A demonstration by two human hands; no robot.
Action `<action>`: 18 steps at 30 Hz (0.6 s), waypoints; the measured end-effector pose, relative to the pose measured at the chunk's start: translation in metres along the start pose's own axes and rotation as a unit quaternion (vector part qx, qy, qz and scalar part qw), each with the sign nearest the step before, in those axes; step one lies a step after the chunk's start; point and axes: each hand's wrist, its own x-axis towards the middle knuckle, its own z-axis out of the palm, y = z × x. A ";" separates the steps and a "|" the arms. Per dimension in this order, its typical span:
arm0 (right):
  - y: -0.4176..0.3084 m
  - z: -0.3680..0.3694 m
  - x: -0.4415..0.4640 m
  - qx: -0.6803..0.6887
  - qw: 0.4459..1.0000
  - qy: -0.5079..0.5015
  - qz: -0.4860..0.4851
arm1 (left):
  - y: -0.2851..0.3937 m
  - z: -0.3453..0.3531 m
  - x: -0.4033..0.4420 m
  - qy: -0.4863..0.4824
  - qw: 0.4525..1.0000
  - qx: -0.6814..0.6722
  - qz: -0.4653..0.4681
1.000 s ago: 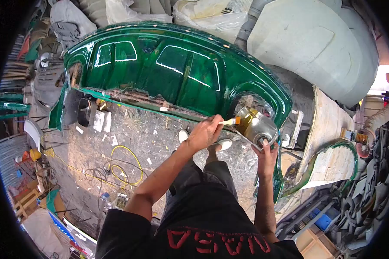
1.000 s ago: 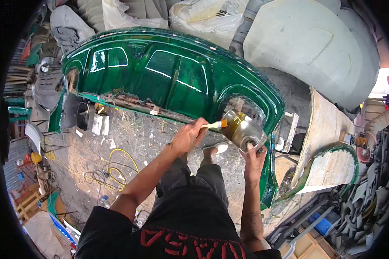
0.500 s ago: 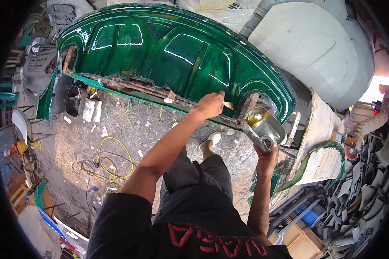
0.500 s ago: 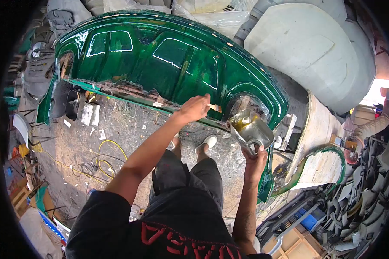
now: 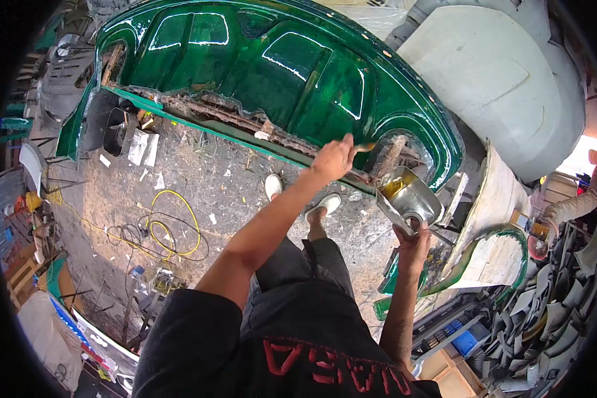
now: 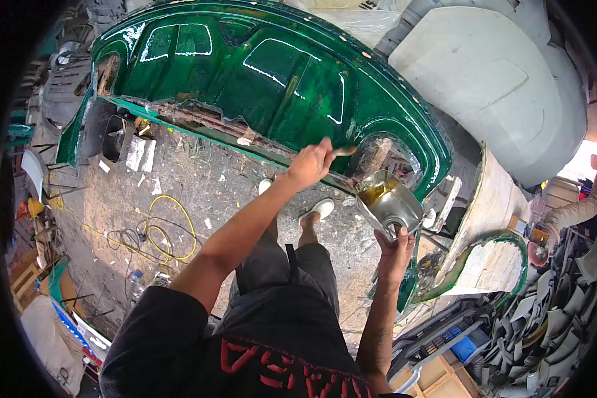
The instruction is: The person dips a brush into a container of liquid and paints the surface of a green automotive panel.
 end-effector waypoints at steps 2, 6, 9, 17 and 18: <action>-0.005 -0.002 0.003 -0.001 1.000 -0.007 0.001 | -0.004 -0.004 -0.008 -0.018 1.000 -0.009 0.002; -0.009 -0.005 -0.002 0.014 1.000 0.010 0.003 | -0.006 -0.025 0.015 -0.140 0.984 0.106 0.037; -0.015 -0.003 -0.006 0.013 1.000 0.003 -0.005 | 0.009 -0.027 0.065 -0.178 0.970 0.159 0.041; -0.020 -0.020 -0.020 -0.002 1.000 0.012 -0.018 | 0.019 -0.033 0.090 0.099 0.994 0.008 -0.034; -0.017 -0.027 -0.018 -0.003 1.000 0.008 -0.011 | 0.020 -0.024 0.085 0.183 0.980 -0.049 -0.062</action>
